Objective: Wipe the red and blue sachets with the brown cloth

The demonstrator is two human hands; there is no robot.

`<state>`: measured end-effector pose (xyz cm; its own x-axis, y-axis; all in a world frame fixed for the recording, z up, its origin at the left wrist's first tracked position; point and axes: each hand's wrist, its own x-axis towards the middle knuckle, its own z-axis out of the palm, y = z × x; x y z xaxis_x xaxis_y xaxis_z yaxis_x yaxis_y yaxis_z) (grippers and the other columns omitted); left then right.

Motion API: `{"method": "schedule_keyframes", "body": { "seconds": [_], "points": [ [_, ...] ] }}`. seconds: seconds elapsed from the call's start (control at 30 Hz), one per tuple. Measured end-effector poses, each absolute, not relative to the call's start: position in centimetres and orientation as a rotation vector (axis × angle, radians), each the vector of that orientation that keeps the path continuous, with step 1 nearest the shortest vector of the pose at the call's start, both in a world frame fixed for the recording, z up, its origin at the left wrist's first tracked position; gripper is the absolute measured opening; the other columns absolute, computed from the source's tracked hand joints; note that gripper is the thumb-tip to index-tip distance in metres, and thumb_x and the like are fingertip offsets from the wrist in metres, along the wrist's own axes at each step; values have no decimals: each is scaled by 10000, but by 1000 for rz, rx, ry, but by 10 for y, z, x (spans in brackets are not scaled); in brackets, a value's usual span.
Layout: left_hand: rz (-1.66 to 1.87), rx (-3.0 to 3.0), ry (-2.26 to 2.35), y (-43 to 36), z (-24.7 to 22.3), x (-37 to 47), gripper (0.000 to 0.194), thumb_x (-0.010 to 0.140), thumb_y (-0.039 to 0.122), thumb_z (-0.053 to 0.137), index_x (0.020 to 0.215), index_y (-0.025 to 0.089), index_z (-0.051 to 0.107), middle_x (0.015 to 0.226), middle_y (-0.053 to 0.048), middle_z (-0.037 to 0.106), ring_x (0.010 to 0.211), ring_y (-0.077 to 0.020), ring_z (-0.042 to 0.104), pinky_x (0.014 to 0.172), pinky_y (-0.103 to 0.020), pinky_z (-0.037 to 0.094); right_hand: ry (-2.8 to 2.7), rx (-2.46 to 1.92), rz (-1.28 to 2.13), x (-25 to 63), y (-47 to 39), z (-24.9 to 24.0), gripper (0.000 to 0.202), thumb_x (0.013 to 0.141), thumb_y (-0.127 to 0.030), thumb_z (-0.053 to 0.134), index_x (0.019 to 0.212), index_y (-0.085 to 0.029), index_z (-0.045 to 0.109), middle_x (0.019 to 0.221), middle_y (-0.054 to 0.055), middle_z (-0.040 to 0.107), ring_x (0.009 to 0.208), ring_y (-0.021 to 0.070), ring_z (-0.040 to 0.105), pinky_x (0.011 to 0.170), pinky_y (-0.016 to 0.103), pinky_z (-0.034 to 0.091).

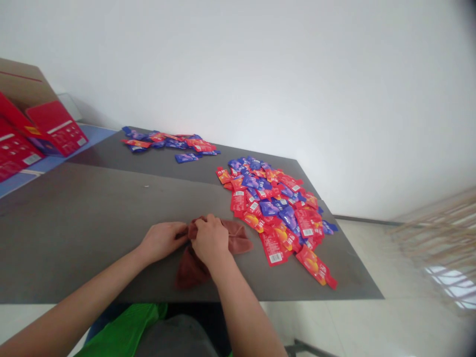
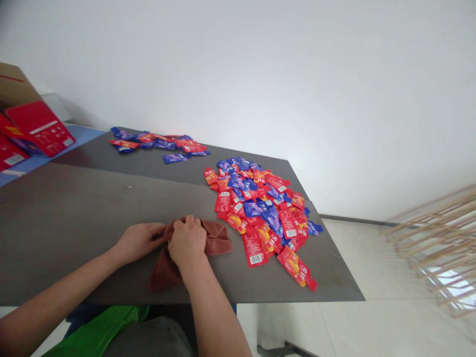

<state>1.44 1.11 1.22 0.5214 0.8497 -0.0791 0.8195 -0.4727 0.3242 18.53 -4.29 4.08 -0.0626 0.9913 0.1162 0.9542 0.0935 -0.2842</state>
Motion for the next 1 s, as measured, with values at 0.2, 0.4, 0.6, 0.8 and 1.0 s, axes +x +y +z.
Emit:
{"method": "schedule_keyframes", "body": {
  "seconds": [0.2,0.4,0.6,0.8,1.0],
  "points": [
    [106,2513,1399,13,10,17,368,953,518,466,788,245,652,814,-16,703,743,-195,620,596,-281,275,-1807,-2287,215,236,-42,30,220,989,-360,509,1044,-237,683,1070,81,620,930,208,634,735,292,486],
    [142,2516,1419,10,8,19,333,947,489,488,774,237,619,794,-15,692,725,-193,618,587,-282,259,-1883,-2141,105,226,-48,40,196,987,-356,523,1041,-261,685,1073,76,615,963,217,619,767,298,476],
    [149,2508,1419,6,11,20,327,946,472,485,765,232,613,783,-16,688,726,-189,612,602,-284,288,-1952,-2128,216,214,-45,33,237,1000,-400,511,1045,-262,697,1041,65,620,920,190,647,752,275,479],
    [148,2491,1437,6,14,23,325,942,484,493,776,240,630,794,-13,694,713,-185,609,598,-281,288,-1762,-2345,156,247,-45,40,249,1007,-357,486,1043,-233,699,1064,98,632,878,210,661,706,299,487],
    [140,2499,1462,5,12,22,336,944,481,486,753,235,614,764,-21,685,721,-205,622,590,-286,268,-2027,-1975,172,201,-44,40,185,950,-400,572,1033,-279,684,1076,60,611,965,211,619,764,289,478]
  ]
}}
